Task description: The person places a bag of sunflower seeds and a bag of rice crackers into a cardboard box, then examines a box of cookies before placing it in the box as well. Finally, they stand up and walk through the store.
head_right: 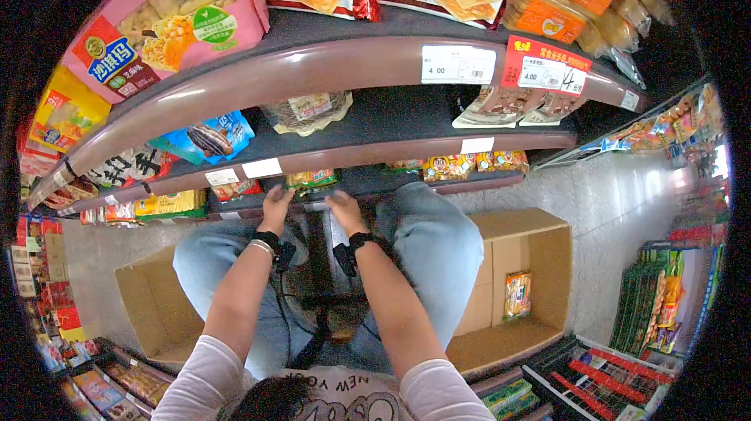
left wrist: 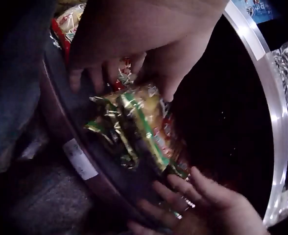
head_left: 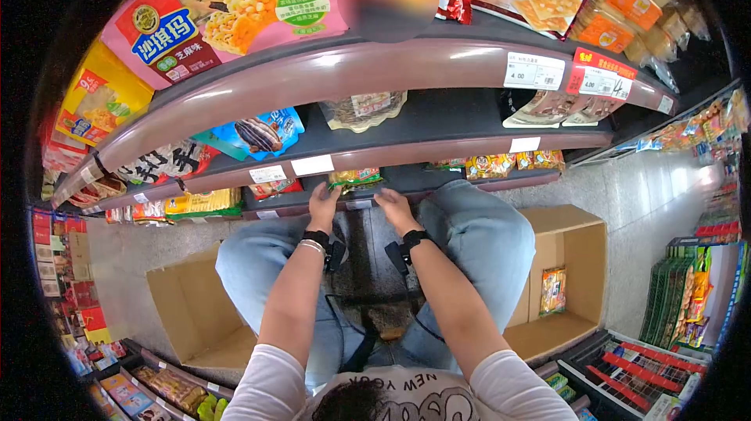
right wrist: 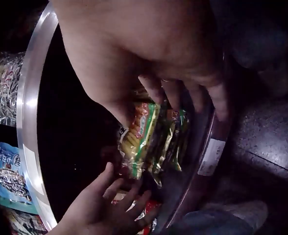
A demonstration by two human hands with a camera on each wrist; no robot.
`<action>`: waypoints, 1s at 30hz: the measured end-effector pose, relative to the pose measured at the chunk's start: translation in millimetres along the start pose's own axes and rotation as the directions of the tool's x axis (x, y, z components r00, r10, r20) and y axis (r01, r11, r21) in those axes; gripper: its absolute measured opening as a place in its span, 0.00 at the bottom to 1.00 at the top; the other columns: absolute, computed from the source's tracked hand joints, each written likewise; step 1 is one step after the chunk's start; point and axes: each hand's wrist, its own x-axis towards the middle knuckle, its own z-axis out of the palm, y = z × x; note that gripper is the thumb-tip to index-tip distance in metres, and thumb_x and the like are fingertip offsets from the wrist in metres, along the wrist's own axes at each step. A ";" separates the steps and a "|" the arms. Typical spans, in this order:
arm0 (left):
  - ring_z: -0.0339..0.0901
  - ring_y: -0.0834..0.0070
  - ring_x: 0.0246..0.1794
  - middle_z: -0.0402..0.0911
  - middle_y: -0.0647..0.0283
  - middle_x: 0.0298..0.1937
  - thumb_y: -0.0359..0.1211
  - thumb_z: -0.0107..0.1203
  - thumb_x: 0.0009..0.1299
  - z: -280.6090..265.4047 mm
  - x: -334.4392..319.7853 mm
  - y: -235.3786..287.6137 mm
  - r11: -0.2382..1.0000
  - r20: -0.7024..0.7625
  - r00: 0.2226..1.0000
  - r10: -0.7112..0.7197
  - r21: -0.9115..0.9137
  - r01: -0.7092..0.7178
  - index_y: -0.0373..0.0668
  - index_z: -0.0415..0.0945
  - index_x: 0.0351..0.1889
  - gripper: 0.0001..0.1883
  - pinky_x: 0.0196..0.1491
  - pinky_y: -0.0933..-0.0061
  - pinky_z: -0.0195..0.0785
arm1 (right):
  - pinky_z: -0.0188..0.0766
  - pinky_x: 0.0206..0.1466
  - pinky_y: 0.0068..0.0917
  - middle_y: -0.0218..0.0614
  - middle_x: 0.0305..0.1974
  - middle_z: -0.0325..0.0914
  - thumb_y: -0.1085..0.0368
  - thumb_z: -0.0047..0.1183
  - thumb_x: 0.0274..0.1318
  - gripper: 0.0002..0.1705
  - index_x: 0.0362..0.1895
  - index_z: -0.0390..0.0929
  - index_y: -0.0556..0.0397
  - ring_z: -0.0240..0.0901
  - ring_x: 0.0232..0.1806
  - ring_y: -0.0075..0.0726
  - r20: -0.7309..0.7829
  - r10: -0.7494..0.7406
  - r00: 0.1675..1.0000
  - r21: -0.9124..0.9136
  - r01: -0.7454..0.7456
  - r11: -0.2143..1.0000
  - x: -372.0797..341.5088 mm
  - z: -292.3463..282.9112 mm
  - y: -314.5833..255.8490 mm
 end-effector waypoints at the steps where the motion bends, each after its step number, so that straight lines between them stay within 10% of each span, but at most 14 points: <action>1: 0.72 0.70 0.51 0.76 0.55 0.50 0.38 0.63 0.62 1.4 -1.4 -0.4 0.999 -0.017 1.000 0.014 -0.031 -0.015 0.32 0.69 0.54 0.27 0.54 0.71 0.63 | 0.69 0.43 0.36 0.38 0.56 0.72 0.53 0.56 0.56 0.31 0.60 0.66 0.52 0.71 0.52 0.37 0.001 -0.010 1.000 0.047 0.010 0.999 -2.3 -1.1 -2.4; 11: 0.72 0.82 0.29 0.78 0.66 0.32 0.30 0.54 0.66 24.1 -99.5 158.5 0.973 0.170 0.981 0.095 -0.222 -0.056 0.40 0.76 0.42 0.09 0.31 0.81 0.64 | 0.73 0.39 0.22 0.38 0.33 0.81 0.73 0.53 0.53 0.09 0.40 0.76 0.62 0.77 0.33 0.27 -0.270 -0.686 0.676 -0.166 0.669 0.725 -67.7 -1.2 -86.2; 22: 0.75 0.80 0.40 0.78 0.65 0.39 0.29 0.49 0.69 158.9 -295.7 279.6 0.906 0.625 0.681 0.382 -0.400 -0.141 0.39 0.74 0.43 0.08 0.40 0.80 0.69 | 0.75 0.35 0.21 0.33 0.39 0.77 0.69 0.52 0.58 0.14 0.49 0.72 0.56 0.76 0.37 0.26 -0.499 -0.508 0.703 0.282 0.685 0.672 -299.2 -158.0 -161.9; 30: 0.77 0.74 0.41 0.81 0.61 0.40 0.30 0.55 0.62 281.0 -363.1 165.2 0.897 0.809 0.488 0.327 -0.103 -0.430 0.37 0.76 0.41 0.10 0.45 0.74 0.68 | 0.75 0.44 0.32 0.36 0.44 0.76 0.64 0.49 0.61 0.15 0.51 0.69 0.53 0.76 0.41 0.35 -0.710 -0.114 0.694 0.419 0.548 0.724 -317.1 -311.3 -0.5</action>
